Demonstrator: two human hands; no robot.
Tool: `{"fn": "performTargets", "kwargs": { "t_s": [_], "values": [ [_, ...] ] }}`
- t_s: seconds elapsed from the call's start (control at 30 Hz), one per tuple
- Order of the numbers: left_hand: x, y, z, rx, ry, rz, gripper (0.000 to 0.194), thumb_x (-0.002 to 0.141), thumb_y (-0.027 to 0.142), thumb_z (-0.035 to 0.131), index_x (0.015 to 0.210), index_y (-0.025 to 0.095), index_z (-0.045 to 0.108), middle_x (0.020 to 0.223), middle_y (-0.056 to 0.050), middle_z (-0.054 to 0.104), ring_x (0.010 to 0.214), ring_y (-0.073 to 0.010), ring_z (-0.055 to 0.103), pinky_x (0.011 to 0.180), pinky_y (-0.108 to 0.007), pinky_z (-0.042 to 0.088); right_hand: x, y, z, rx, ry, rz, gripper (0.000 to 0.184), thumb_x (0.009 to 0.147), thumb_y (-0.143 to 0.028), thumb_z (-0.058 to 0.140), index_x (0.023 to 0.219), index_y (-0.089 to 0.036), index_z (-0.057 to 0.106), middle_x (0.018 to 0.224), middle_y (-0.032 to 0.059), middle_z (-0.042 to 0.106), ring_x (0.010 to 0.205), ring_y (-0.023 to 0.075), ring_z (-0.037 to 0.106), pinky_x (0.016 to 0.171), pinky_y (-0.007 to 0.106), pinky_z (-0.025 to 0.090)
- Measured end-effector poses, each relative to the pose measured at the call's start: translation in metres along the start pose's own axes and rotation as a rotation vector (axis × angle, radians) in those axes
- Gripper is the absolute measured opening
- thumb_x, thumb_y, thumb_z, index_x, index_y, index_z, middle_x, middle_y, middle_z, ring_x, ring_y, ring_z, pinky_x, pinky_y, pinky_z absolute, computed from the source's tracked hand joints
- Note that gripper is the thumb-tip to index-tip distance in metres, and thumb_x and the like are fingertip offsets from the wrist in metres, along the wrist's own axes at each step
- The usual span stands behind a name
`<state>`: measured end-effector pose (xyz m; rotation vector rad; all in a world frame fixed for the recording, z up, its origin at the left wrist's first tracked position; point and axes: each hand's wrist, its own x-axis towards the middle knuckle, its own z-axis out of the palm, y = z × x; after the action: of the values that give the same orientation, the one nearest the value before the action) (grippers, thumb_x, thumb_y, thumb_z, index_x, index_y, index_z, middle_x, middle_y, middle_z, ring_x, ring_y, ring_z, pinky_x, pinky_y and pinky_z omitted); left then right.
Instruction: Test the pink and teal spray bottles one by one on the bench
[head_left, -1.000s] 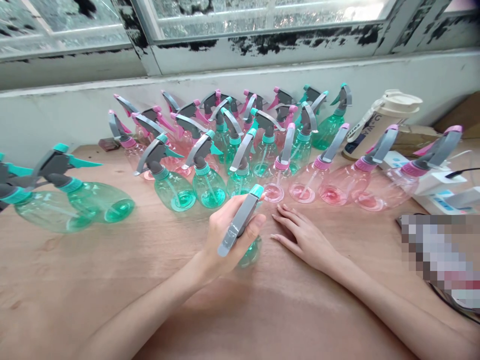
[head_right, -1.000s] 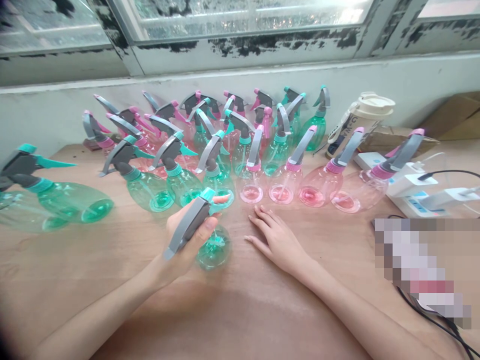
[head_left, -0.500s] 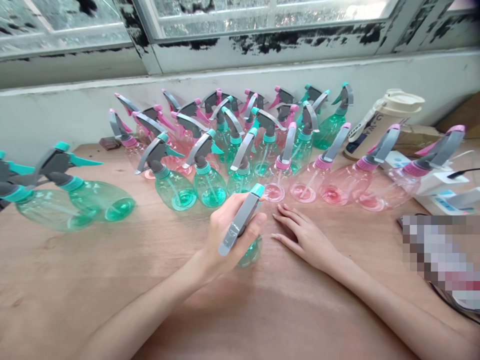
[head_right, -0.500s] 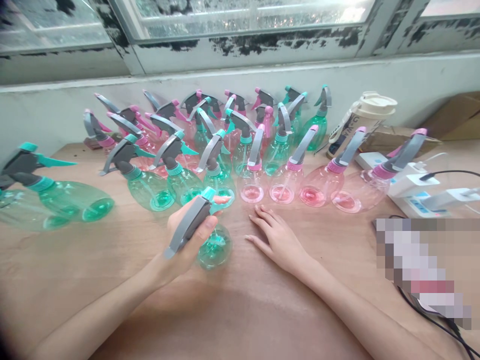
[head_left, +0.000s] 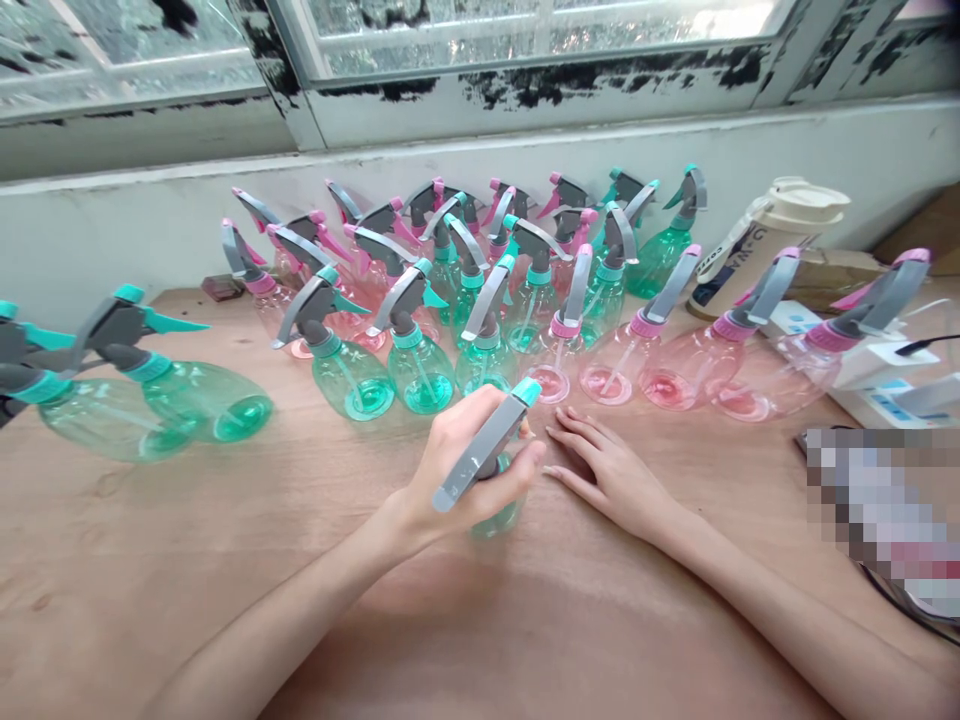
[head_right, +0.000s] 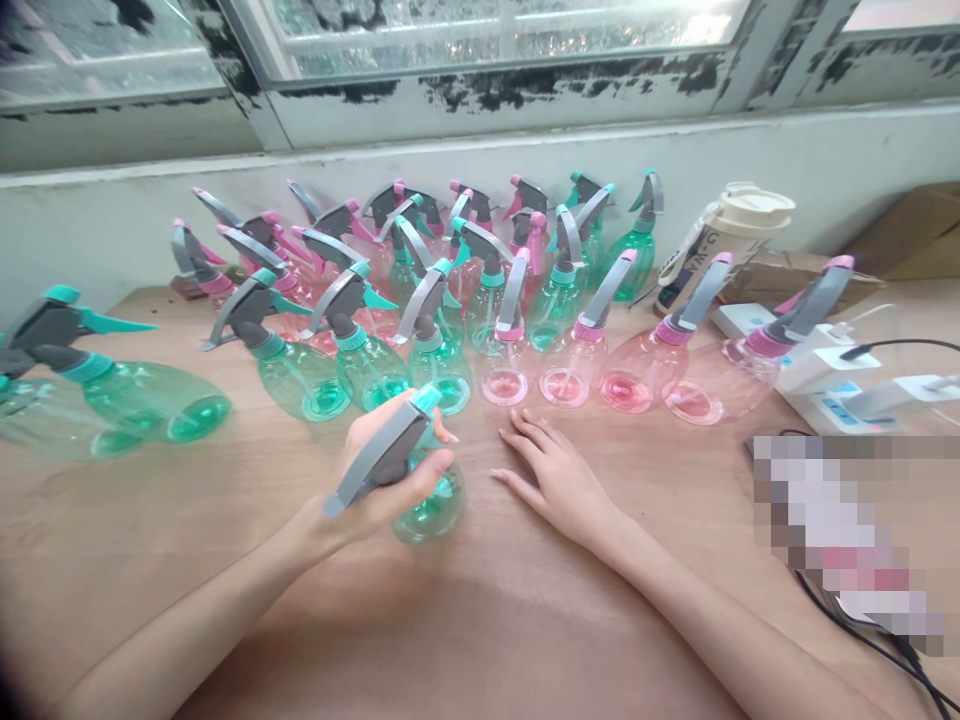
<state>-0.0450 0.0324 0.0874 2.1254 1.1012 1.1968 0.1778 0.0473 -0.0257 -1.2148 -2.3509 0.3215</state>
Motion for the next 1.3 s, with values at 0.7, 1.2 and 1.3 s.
{"fn": "performTargets", "kwargs": {
  "t_s": [0.7,1.2,1.3],
  "values": [
    [-0.008,-0.004,0.003,-0.083,0.006,-0.027,0.020,0.076,0.015,0.051,0.094,0.017,0.058,0.078,-0.003,0.058,0.068,-0.0160,0.056,0.068,-0.032,0.052,0.000,0.000,0.001,-0.026,-0.016,-0.002,0.051,0.096,-0.047,0.049,0.135,-0.015,0.056,0.148,0.0162,0.049,0.139,0.0323,0.043,0.113,0.054,0.039],
    [-0.005,0.006,0.001,-0.071,-0.009,-0.053,0.034,0.077,0.014,0.048,0.108,0.019,0.064,0.081,-0.001,0.058,0.065,-0.0122,0.048,0.062,-0.025,0.044,0.001,0.001,0.001,-0.040,-0.025,-0.002,0.052,0.097,-0.047,0.049,0.135,-0.013,0.056,0.148,0.0166,0.049,0.140,0.0319,0.042,0.114,0.053,0.038],
    [-0.005,0.006,0.000,-0.081,-0.022,-0.056,0.036,0.076,0.012,0.048,0.107,0.019,0.064,0.076,0.002,0.053,0.061,-0.0106,0.045,0.061,-0.024,0.042,0.001,0.001,0.001,-0.051,-0.036,-0.005,0.053,0.097,-0.047,0.047,0.136,-0.013,0.055,0.149,0.0166,0.048,0.140,0.0320,0.041,0.114,0.054,0.038]
  ]
}}
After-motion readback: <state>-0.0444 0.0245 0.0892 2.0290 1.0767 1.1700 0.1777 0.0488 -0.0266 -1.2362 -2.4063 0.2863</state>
